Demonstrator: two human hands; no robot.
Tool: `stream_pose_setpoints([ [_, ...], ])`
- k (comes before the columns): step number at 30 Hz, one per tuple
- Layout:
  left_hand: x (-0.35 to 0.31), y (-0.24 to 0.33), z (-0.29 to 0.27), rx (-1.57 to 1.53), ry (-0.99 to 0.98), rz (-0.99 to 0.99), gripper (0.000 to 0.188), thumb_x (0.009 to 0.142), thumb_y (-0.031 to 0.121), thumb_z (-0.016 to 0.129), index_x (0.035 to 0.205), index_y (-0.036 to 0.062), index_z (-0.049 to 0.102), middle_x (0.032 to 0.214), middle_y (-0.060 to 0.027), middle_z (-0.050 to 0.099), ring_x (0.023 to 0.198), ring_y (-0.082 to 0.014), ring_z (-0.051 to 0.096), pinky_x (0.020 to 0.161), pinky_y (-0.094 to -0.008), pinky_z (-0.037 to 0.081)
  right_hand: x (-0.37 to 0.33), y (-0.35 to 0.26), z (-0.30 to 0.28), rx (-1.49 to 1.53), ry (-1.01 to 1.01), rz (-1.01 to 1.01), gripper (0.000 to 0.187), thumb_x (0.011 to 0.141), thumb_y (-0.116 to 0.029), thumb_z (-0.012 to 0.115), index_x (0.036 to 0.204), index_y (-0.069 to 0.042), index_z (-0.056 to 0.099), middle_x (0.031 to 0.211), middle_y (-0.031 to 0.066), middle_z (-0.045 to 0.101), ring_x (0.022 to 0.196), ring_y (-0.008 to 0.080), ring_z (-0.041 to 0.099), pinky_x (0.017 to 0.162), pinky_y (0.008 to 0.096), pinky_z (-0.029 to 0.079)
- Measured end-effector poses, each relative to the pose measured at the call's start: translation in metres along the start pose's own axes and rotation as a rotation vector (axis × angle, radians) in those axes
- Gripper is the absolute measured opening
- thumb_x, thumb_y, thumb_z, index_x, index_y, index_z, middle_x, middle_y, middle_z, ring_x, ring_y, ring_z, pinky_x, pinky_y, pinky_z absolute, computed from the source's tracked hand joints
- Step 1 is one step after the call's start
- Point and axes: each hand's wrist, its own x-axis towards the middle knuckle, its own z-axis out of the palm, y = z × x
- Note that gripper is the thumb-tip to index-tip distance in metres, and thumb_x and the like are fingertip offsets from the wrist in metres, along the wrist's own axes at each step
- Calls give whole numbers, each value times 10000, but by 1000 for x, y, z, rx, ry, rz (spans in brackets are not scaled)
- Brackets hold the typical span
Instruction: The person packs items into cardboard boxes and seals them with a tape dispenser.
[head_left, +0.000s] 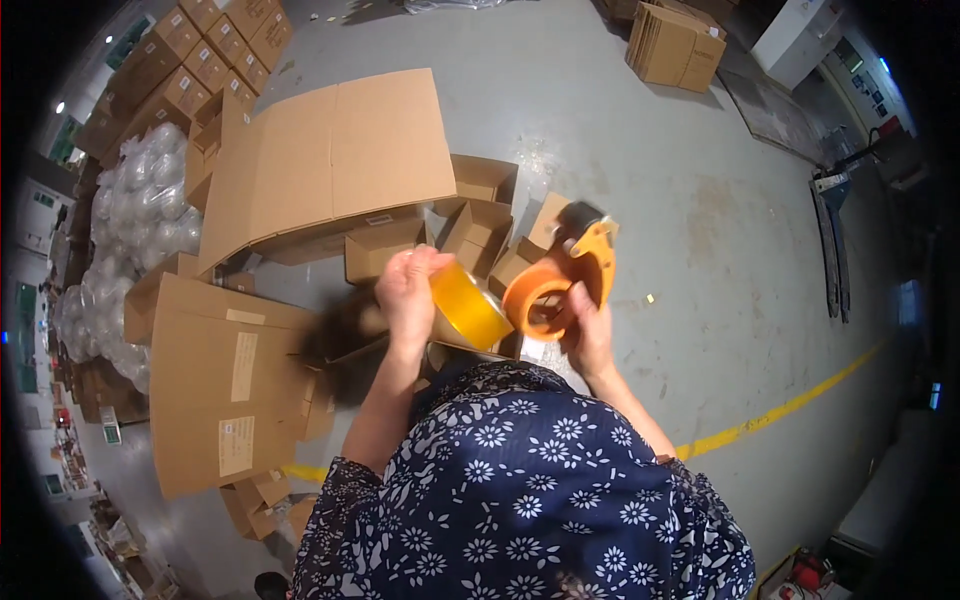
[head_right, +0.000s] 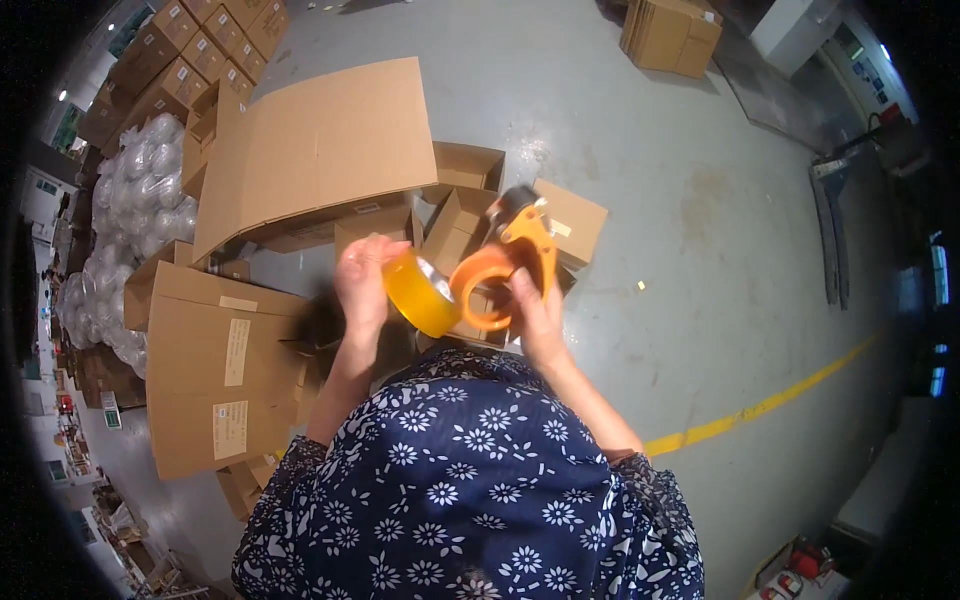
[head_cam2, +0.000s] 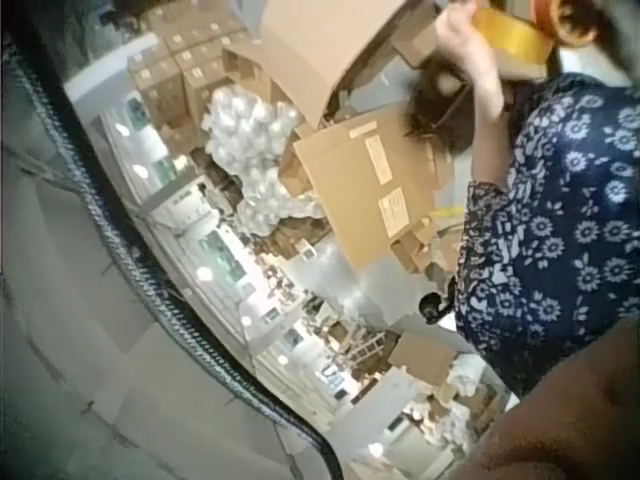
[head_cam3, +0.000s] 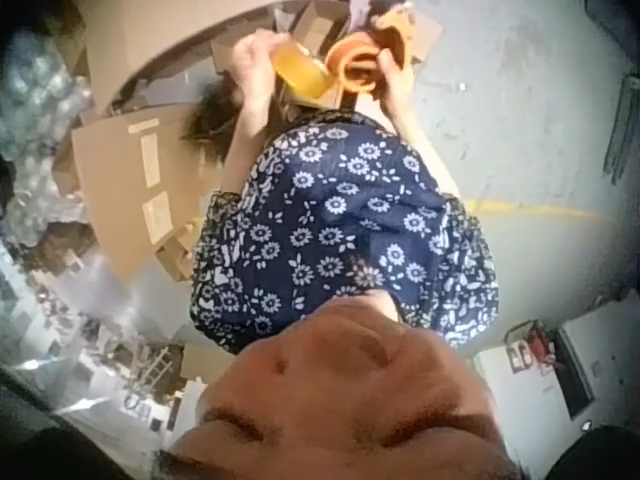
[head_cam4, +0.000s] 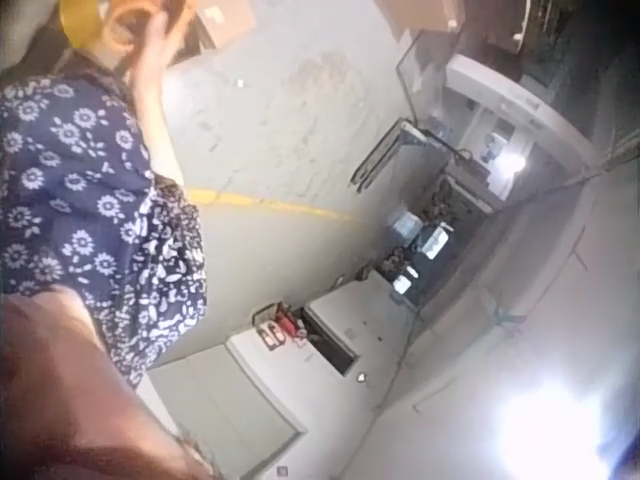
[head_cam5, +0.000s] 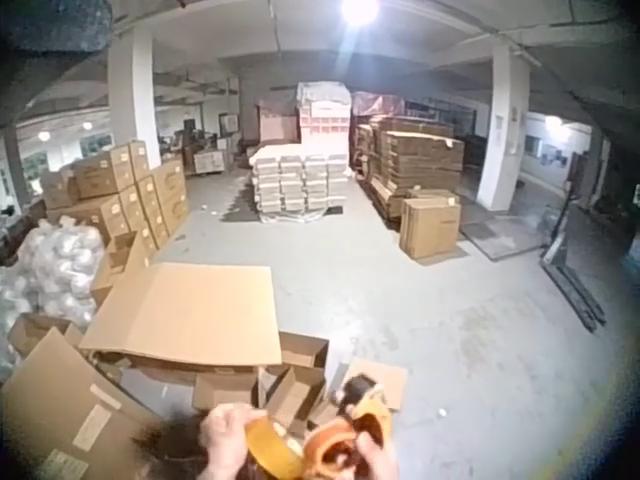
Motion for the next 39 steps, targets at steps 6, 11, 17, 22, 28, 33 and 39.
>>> stream_pose_setpoints([
  [6, -14, 9, 6, 124, 33, 150, 177, 923, 136, 526, 892, -27, 591, 781, -98, 679, 718, -126, 637, 720, -248, 501, 28, 14, -4, -688, 161, -111, 314, 837, -158, 586, 1104, -5, 523, 1003, 151, 511, 987, 275, 506, 871, 359, 403],
  [11, -22, -5, 15, -48, 14, 217, 169, 917, 141, 546, 879, -17, 591, 732, -64, 656, 688, -98, 607, 676, -237, 490, 14, 31, 25, -809, 130, -212, 273, 833, -162, 595, 1049, 0, 551, 990, 183, 517, 900, 318, 497, 807, 368, 412],
  [17, -30, -27, 5, 137, 77, 101, 183, 906, 148, 558, 835, -15, 601, 709, -53, 654, 666, -95, 598, 641, -237, 477, 0, 33, 27, -1034, -1, -24, 319, 822, -208, 606, 1050, 12, 563, 899, 195, 573, 861, 331, 524, 781, 376, 435],
  [22, -39, -46, -8, 112, -49, 67, 174, 913, 148, 547, 842, -6, 586, 744, -54, 662, 692, -101, 608, 661, -242, 484, 7, 49, 3, -936, -30, 126, 301, 823, -159, 569, 1059, 24, 531, 903, 155, 596, 728, 237, 594, 653, 315, 483],
  [28, -33, -41, -10, -112, -313, -30, 197, 941, 173, 510, 923, -11, 579, 906, -70, 651, 790, -109, 603, 747, -229, 478, 36, 55, -14, -558, 0, 149, 278, 815, -76, 565, 1069, 28, 517, 903, 71, 616, 800, 121, 583, 717, 254, 483],
  [33, -25, -49, -4, -135, -563, 8, 224, 943, 179, 512, 1000, -19, 599, 952, -39, 627, 859, -88, 568, 801, -218, 446, 48, 49, 5, -397, 184, 159, 233, 838, -51, 568, 1047, -5, 477, 937, 63, 584, 843, 108, 560, 721, 242, 474],
  [39, -22, -47, -4, -236, -555, -230, 169, 912, 131, 556, 902, -20, 631, 1004, -32, 581, 861, -77, 543, 778, -207, 436, 44, 45, 8, -419, 111, -51, 216, 875, -95, 571, 1067, -43, 488, 904, 17, 575, 746, 62, 528, 651, 214, 459],
])
